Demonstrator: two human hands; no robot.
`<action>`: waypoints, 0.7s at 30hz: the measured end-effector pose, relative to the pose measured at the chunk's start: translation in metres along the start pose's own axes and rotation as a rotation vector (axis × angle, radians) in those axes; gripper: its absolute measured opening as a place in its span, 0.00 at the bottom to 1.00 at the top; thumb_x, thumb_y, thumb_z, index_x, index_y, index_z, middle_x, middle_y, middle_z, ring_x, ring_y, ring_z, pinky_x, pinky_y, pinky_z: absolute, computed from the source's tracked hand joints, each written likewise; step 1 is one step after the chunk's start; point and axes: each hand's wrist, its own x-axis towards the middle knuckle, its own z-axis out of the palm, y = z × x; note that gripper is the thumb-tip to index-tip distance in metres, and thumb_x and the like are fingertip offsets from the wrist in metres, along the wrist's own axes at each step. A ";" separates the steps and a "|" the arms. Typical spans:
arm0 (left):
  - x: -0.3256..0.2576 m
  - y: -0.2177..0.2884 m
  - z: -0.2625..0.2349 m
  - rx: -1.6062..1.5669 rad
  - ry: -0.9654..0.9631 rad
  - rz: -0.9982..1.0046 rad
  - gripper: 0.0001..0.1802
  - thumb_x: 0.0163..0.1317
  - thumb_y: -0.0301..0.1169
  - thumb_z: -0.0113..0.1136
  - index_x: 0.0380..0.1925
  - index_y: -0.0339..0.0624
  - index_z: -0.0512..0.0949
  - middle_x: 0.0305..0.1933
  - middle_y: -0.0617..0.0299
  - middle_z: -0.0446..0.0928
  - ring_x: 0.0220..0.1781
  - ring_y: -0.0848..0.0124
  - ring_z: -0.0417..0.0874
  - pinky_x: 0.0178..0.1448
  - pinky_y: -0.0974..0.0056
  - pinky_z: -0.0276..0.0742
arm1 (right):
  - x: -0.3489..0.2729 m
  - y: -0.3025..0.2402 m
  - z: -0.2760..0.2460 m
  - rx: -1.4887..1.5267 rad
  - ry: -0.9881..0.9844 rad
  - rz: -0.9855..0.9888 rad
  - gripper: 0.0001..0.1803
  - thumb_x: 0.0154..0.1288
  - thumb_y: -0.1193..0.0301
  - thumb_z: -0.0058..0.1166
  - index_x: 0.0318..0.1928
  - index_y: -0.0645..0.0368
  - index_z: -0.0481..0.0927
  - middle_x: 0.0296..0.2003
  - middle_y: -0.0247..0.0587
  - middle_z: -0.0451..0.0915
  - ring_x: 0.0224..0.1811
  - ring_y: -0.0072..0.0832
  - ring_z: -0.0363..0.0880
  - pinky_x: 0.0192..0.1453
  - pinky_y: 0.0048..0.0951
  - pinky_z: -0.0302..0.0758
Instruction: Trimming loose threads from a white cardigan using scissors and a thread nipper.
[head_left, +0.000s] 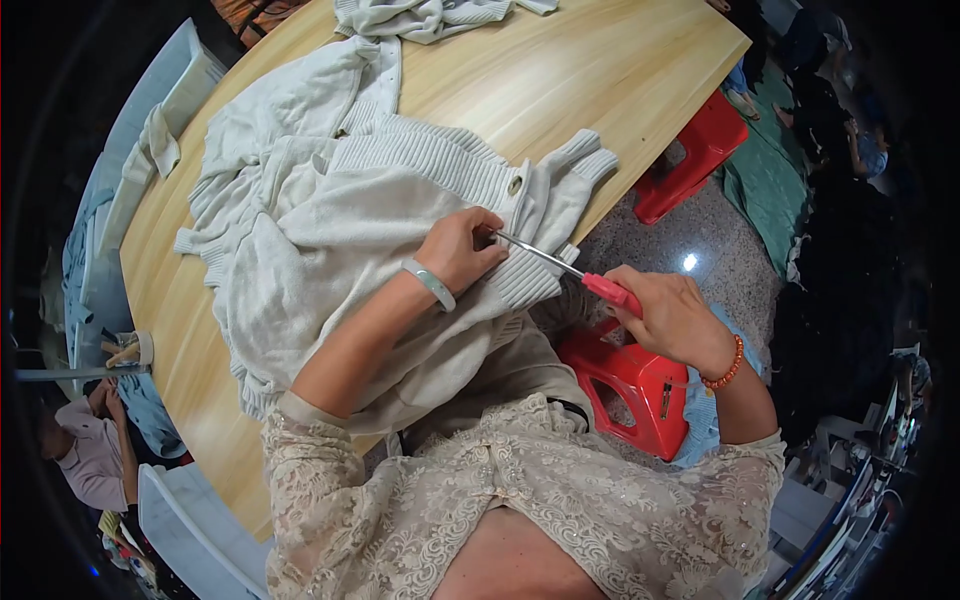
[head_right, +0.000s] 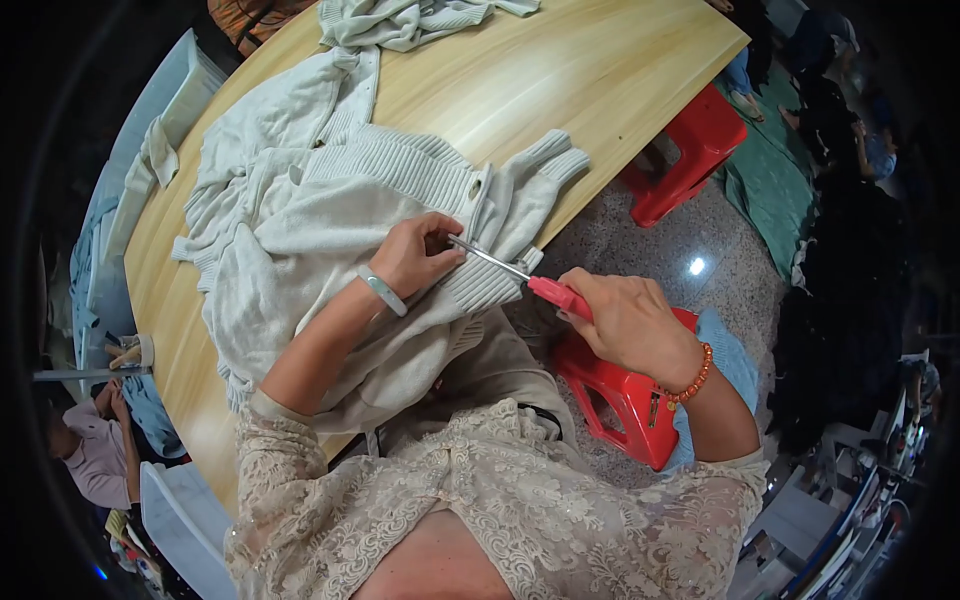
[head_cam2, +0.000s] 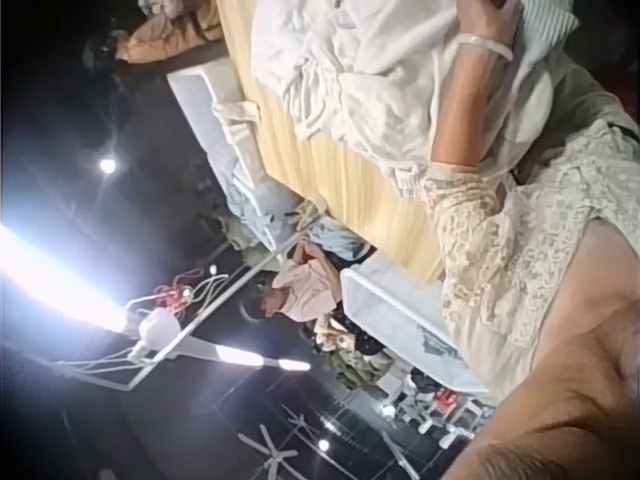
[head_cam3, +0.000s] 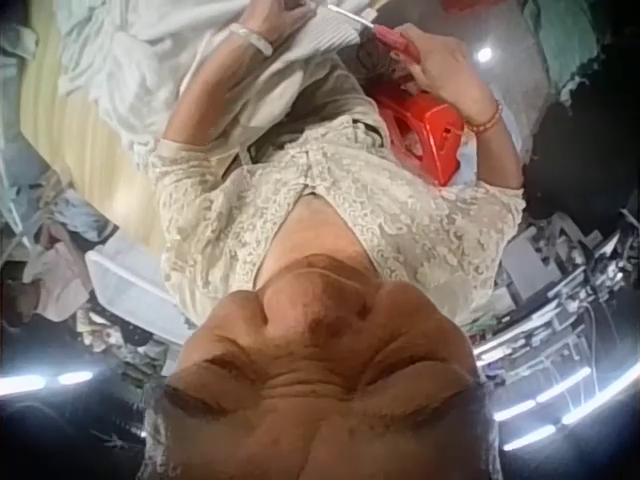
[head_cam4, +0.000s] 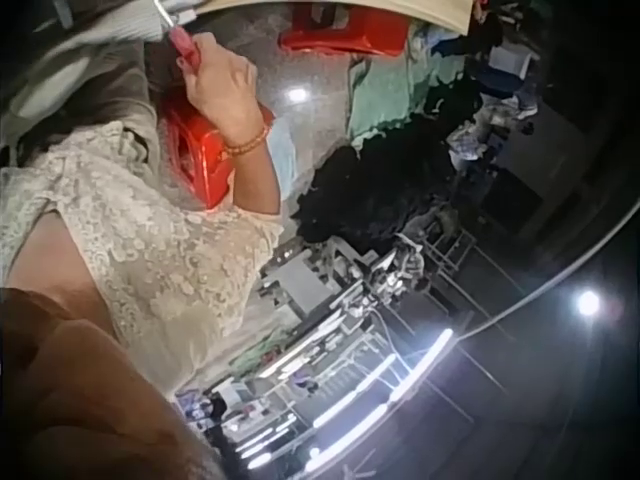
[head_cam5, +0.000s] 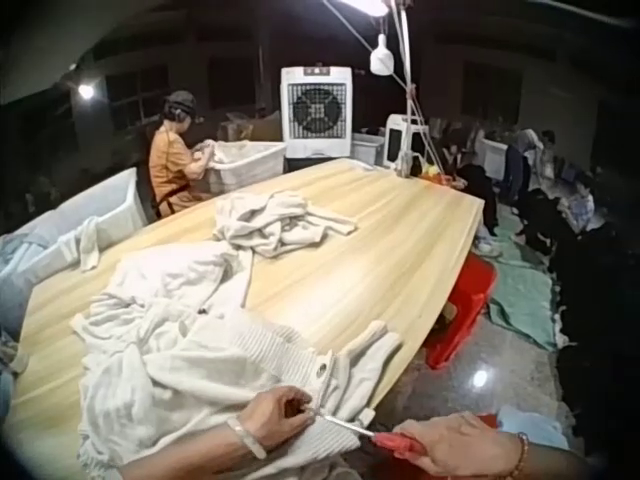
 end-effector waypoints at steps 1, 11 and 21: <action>0.003 -0.002 0.002 0.010 -0.108 -0.075 0.17 0.52 0.30 0.71 0.40 0.34 0.81 0.32 0.50 0.83 0.35 0.61 0.84 0.41 0.60 0.78 | -0.001 0.000 -0.001 -0.001 0.003 0.004 0.15 0.67 0.60 0.56 0.47 0.55 0.75 0.32 0.51 0.82 0.40 0.50 0.82 0.45 0.49 0.76; -0.003 0.009 -0.017 0.154 0.011 0.167 0.08 0.53 0.29 0.69 0.34 0.39 0.85 0.30 0.51 0.79 0.33 0.59 0.80 0.42 0.57 0.77 | 0.009 0.005 -0.008 0.000 -0.029 -0.041 0.16 0.66 0.62 0.58 0.49 0.54 0.75 0.32 0.52 0.82 0.38 0.53 0.81 0.43 0.49 0.75; 0.060 -0.005 0.033 -0.026 0.016 0.009 0.16 0.49 0.31 0.72 0.38 0.38 0.80 0.34 0.55 0.81 0.38 0.65 0.83 0.43 0.61 0.78 | -0.010 0.013 -0.014 -0.111 0.045 0.100 0.15 0.65 0.61 0.58 0.48 0.52 0.76 0.31 0.54 0.81 0.38 0.55 0.80 0.44 0.54 0.72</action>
